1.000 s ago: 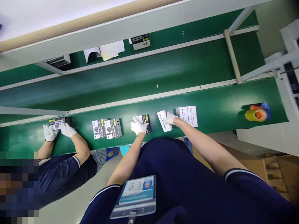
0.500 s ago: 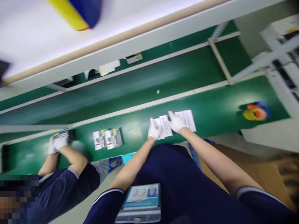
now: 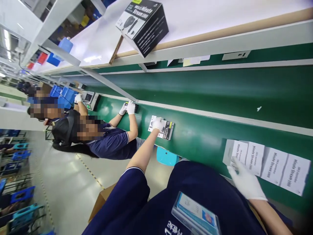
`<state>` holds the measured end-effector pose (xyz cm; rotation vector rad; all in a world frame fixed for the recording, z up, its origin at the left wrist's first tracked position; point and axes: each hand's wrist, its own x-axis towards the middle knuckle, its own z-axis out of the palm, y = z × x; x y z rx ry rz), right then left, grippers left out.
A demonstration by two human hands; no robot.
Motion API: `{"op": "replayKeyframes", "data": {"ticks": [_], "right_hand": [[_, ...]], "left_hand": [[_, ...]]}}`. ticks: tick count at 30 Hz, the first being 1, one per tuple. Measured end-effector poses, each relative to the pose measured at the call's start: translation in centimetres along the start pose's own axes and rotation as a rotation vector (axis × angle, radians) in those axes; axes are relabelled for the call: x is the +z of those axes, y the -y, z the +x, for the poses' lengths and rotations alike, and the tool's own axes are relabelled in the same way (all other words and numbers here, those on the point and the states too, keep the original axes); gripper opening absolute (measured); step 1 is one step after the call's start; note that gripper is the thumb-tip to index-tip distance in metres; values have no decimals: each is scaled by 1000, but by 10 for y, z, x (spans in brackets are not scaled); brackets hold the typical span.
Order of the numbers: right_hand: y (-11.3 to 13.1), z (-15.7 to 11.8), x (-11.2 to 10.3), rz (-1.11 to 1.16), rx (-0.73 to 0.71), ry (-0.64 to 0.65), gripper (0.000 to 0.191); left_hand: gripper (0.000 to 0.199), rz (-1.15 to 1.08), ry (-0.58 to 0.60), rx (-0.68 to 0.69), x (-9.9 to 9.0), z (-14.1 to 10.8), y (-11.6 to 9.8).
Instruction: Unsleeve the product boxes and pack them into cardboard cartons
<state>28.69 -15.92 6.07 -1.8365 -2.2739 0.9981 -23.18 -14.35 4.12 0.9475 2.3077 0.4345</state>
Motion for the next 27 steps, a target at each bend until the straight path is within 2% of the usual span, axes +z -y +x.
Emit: {"op": "replayKeyframes", "data": {"ticks": [1,3,5,7,12,15,19,21,24,25,27], "right_hand": [[7,3,9,-5,-19,29,64],[24,14,24,-2,-45,88,64],[44,27,35,16,-60,114,63],[66,42,44,38,-50,133,63],[109,81,61,102,31,188,64],[122,97,73,87,120,189,64],[132,106,94,73,225,158,69],[137,110,104,93,253,152,70],[140,120,115,145,288,124,69],[140,124,117,166,299,105,68],[139,129,120,204,313,54,66]], "left_hand": [[40,21,-33,-59,-19,14,23],[38,42,-42,-145,-37,34,59],[35,51,-13,-178,-34,45,81],[36,61,16,-165,-17,49,89],[31,66,124,-18,31,44,78],[30,45,230,47,57,33,66],[41,27,324,95,89,12,51],[40,34,344,120,100,2,44],[37,64,341,148,106,-4,33],[42,74,335,151,106,-5,28],[66,89,307,149,107,-7,20]]}}
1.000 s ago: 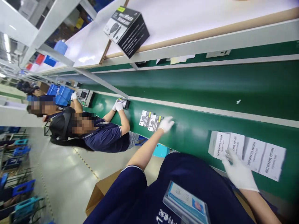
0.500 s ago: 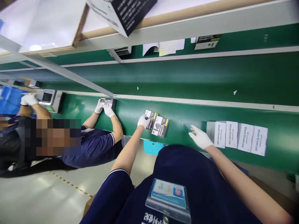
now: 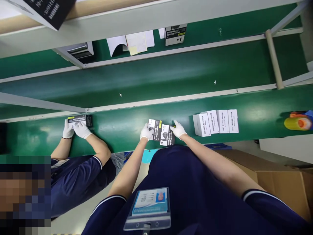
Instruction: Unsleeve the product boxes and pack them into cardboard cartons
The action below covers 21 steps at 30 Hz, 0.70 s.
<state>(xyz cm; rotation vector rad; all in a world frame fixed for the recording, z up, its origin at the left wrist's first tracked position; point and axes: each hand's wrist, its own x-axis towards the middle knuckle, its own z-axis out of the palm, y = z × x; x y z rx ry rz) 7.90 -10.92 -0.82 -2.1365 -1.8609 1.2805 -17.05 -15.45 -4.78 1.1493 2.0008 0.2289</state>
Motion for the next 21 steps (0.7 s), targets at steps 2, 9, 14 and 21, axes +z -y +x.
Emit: {"op": "replayKeyframes", "data": {"ticks": [2,9,14,21], "right_hand": [[0,1,4,36,-2,-63,65],[-14,-17,40,125,-6,-126,89],[-53,-6,37,268,14,15,70],[-93,-8,5,458,75,23,52]], "left_hand": [[102,44,-78,5,4,-3,-9],[135,269,-205,-7,26,-20,-23],[141,262,-258,-66,17,-24,-17],[115,288,-293,0,18,-42,-11]]}}
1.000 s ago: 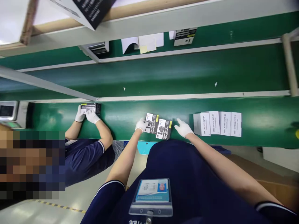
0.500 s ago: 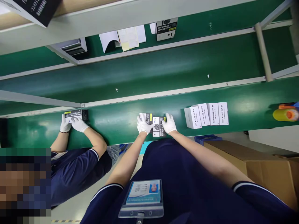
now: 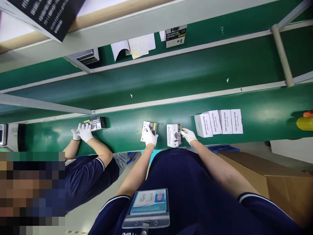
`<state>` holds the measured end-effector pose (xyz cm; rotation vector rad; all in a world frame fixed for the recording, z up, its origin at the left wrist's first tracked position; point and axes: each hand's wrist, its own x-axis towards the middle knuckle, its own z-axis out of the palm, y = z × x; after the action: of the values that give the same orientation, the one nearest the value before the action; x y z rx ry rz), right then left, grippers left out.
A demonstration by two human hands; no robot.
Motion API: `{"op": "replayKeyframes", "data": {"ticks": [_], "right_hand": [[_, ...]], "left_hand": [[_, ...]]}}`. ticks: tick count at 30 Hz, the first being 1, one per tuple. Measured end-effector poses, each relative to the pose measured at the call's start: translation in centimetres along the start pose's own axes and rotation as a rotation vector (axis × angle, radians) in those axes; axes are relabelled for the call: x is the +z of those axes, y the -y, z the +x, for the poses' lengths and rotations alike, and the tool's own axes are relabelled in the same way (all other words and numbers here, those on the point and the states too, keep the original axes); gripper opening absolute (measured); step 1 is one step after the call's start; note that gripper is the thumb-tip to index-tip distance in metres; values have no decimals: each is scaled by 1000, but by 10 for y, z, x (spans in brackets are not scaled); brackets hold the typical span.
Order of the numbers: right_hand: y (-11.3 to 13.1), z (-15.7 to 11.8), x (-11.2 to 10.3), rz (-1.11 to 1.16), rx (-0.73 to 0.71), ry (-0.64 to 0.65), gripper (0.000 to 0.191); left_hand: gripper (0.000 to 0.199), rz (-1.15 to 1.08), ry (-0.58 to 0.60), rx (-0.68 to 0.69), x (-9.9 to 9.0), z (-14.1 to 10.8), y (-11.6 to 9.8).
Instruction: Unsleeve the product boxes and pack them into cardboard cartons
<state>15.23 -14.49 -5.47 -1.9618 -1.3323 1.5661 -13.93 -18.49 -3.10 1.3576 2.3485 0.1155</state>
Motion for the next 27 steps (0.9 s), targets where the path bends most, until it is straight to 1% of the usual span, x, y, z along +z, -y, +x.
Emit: {"op": "replayKeyframes", "data": {"ticks": [2,3,5,7,8,10,11,12,14,16,17,18,20,22,24,25,27], "right_hand": [[-1,-7,-13,15,37,-63,55],[1,-12,-17,14,49,-103,58],[7,-22,-20,-6,55,-199,67],[17,-33,-14,-34,30,-285,79],[22,-38,-8,-58,0,-311,89],[33,-48,7,-174,-75,-309,111],[38,-52,14,-260,-105,-286,117],[41,-55,21,-352,-123,-255,117],[45,-57,29,-497,-122,-197,109],[47,-57,31,-539,-112,-181,103],[48,-55,30,-544,-113,-186,102],[49,-54,27,-545,-113,-197,101],[53,-49,19,-543,-105,-236,101],[60,-46,6,-541,-106,-285,99],[69,-45,-12,-541,-144,-331,91],[73,-47,-23,-541,-174,-349,86],[77,-57,-45,-536,-253,-384,77]], "left_hand": [[122,34,-34,-12,-4,4,15],[125,39,-24,-21,-7,8,24],[129,8,70,-33,-10,16,36],[134,-26,161,-56,-11,20,37],[137,-20,160,-71,-10,19,33],[139,48,67,-91,-9,9,15],[137,91,11,-79,-9,2,4],[131,126,-30,-48,-9,-6,-7],[112,166,-53,51,-10,-21,-24],[93,173,-30,125,-12,-31,-34],[89,165,-1,137,-12,-34,-37],[89,146,46,139,-11,-36,-39],[99,73,176,117,-7,-37,-44],[110,-22,288,98,-1,-38,-57],[114,-116,324,118,8,-40,-80],[112,-159,337,156,13,-42,-95],[101,-230,382,273,21,-48,-126]]}}
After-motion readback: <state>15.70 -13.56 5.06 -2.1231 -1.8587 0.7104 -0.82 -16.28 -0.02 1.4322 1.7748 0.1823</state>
